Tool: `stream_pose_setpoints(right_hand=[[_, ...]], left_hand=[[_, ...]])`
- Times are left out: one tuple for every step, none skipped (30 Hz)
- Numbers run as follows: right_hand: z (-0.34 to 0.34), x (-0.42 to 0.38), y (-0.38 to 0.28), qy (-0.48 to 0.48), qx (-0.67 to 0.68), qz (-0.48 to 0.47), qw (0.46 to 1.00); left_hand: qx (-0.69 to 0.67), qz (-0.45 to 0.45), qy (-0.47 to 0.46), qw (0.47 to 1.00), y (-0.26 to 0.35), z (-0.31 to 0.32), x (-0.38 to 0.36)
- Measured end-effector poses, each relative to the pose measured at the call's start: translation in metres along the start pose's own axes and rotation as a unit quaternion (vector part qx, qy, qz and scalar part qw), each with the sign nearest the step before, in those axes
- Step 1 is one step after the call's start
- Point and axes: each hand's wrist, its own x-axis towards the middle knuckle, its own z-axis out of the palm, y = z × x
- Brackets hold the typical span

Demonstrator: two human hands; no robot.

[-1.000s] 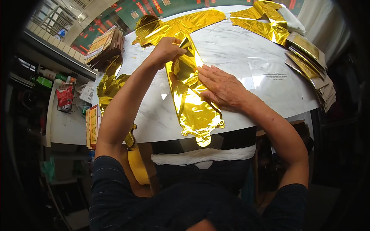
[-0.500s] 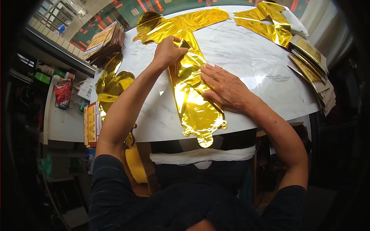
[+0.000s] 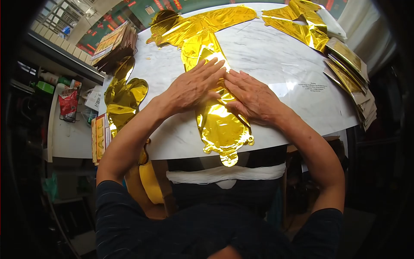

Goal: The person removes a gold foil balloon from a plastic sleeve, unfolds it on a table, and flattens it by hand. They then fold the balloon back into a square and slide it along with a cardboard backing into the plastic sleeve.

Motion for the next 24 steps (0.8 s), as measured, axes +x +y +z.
stream_pose_setpoints(right_hand=[[0.001, 0.000, 0.000, -0.002, 0.001, -0.003, 1.000], [0.003, -0.001, 0.001, -0.004, -0.012, -0.002, 1.000], [0.003, -0.001, 0.002, -0.006, -0.025, -0.001, 1.000], [0.002, -0.001, 0.002, -0.008, -0.026, -0.003, 1.000], [0.001, 0.000, 0.001, -0.012, -0.022, 0.000, 1.000], [0.000, 0.000, 0.001, -0.017, -0.019, 0.003, 1.000], [-0.001, 0.001, 0.000, -0.020, -0.021, -0.002, 1.000], [-0.001, 0.001, 0.001, -0.017, -0.017, 0.001, 1.000], [0.000, 0.001, 0.000, -0.016, -0.013, 0.005, 1.000], [0.001, 0.002, 0.000, -0.024, -0.014, 0.000, 1.000], [0.001, 0.001, 0.000, -0.011, -0.018, -0.003, 1.000], [0.001, 0.002, 0.000, 0.000, -0.023, -0.007, 1.000], [0.000, 0.002, 0.000, -0.018, -0.021, -0.002, 1.000], [-0.001, 0.003, 0.003, -0.021, -0.016, -0.003, 1.000], [-0.001, 0.003, 0.002, -0.023, -0.006, -0.001, 1.000], [-0.003, 0.004, 0.000, -0.014, 0.027, 0.012, 0.999], [-0.005, 0.006, 0.002, -0.019, 0.023, 0.009, 1.000], [-0.007, 0.005, 0.004, -0.030, 0.059, 0.019, 0.998], [-0.008, 0.005, 0.007, -0.039, 0.096, 0.029, 0.994], [-0.009, 0.006, 0.007, -0.029, 0.125, 0.033, 0.991], [-0.012, 0.006, 0.009, -0.035, 0.152, 0.038, 0.987], [-0.014, 0.006, 0.012, -0.041, 0.180, 0.044, 0.982], [-0.016, 0.006, 0.012, -0.026, 0.236, 0.065, 0.969], [-0.025, 0.003, 0.012, -0.036, 0.183, 0.062, 0.980]], left_hand=[[-0.005, 0.004, -0.040, 0.999, -0.007, 0.004, -0.008], [-0.009, -0.017, -0.058, 0.998, -0.010, 0.003, -0.018], [-0.012, -0.037, -0.075, 0.996, -0.013, 0.002, -0.028], [-0.019, -0.041, -0.089, 0.995, -0.016, 0.002, -0.036], [-0.019, -0.044, -0.086, 0.995, -0.017, -0.001, -0.042], [-0.014, -0.035, -0.092, 0.995, -0.016, -0.003, -0.050], [-0.009, -0.027, -0.098, 0.995, -0.015, -0.004, -0.056], [-0.027, -0.019, -0.103, 0.994, -0.012, -0.007, -0.060], [-0.029, -0.025, -0.098, 0.994, -0.010, -0.010, -0.064], [-0.024, -0.011, -0.095, 0.995, -0.008, -0.012, -0.067], [-0.021, 0.002, -0.090, 0.996, -0.005, -0.011, -0.070], [-0.037, 0.014, -0.070, 0.997, -0.006, -0.008, -0.073], [-0.057, 0.002, -0.061, 0.996, -0.006, -0.006, -0.075], [-0.077, -0.008, -0.052, 0.996, -0.006, -0.005, -0.076], [-0.075, -0.007, -0.044, 0.996, -0.006, -0.004, -0.077], [-0.082, -0.011, -0.039, 0.996, -0.006, 0.000, -0.079], [-0.077, -0.006, -0.031, 0.997, -0.007, 0.001, -0.079], [-0.071, -0.001, -0.025, 0.997, -0.007, 0.001, -0.079], [-0.071, 0.004, -0.017, 0.997, -0.007, 0.001, -0.079], [-0.073, 0.003, -0.014, 0.997, -0.008, 0.002, -0.078], [-0.074, 0.004, -0.008, 0.997, -0.008, 0.003, -0.079], [-0.077, 0.004, -0.002, 0.997, -0.008, 0.005, -0.080], [-0.081, 0.006, 0.005, 0.997, -0.008, 0.006, -0.081], [-0.085, 0.006, 0.009, 0.996, -0.008, 0.007, -0.082]])
